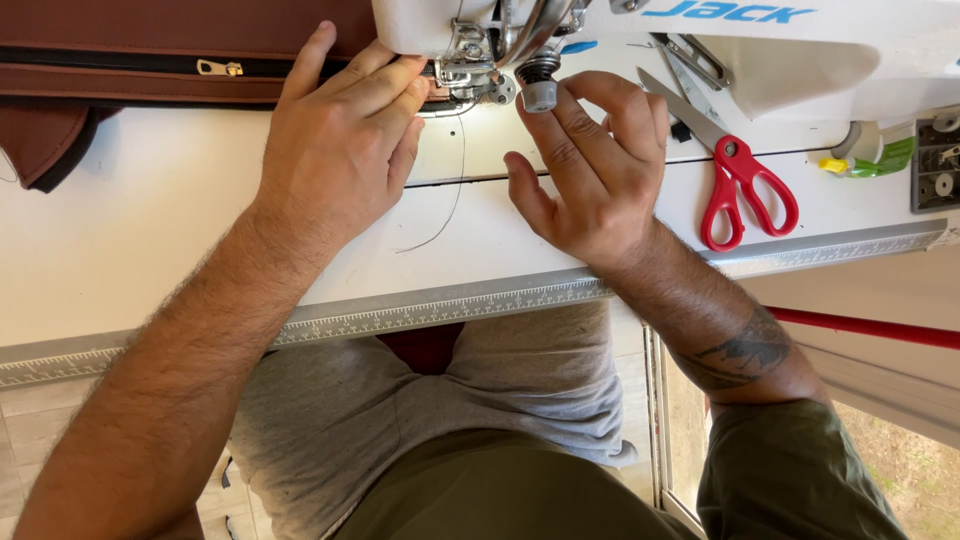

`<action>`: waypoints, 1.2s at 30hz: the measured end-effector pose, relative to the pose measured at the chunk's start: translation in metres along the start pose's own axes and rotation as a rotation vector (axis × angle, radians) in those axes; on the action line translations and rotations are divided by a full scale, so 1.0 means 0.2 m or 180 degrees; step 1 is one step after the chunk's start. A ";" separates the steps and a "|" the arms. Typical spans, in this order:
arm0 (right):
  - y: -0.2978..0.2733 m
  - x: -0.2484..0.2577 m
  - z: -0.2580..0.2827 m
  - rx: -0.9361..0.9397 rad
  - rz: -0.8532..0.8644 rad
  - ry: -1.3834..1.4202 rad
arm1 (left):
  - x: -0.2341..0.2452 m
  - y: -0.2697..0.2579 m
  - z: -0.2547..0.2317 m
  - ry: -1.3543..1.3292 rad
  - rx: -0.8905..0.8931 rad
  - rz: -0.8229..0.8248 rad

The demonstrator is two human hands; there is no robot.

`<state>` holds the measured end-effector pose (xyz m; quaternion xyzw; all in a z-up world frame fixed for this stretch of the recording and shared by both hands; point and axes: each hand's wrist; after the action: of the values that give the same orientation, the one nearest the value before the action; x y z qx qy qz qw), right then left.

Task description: Sewing leather panels, trimming excess material with scissors, and installing a zipper slider to assemble a bag.

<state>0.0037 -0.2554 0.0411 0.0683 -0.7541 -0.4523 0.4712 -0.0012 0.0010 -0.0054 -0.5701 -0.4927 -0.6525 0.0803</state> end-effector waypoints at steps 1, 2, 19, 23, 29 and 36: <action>0.00 0.00 0.00 0.0000 -0.0021 0.0006 | 0.00 0.00 0.00 -0.0041 0.0025 0.0018; 0.00 0.00 0.00 -0.0003 -0.0016 0.0004 | -0.01 0.00 0.00 -0.0047 0.0024 0.0020; 0.00 -0.01 -0.01 0.0005 -0.0054 0.0058 | -0.05 -0.01 0.06 -0.0031 0.0133 0.0203; 0.01 -0.01 -0.01 0.0019 -0.0042 0.0078 | -0.07 -0.01 0.07 0.0005 0.0162 0.0140; 0.00 -0.01 0.00 -0.0011 -0.0049 0.0053 | -0.08 0.00 0.08 -0.0007 0.0184 0.0168; -0.03 0.01 0.01 -0.0019 0.0293 -0.0277 | -0.06 0.01 0.06 0.0003 0.0160 0.0173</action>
<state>-0.0016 -0.2592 0.0372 0.0124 -0.7749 -0.4350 0.4585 0.0122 0.0038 -0.0165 -0.5808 -0.4931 -0.6378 0.1125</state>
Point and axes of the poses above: each hand's wrist, its own y-axis towards the middle knuckle, its own x-axis out of the back of the hand, z = x × y, and after that the axes turned 4 degrees about -y, right-handed
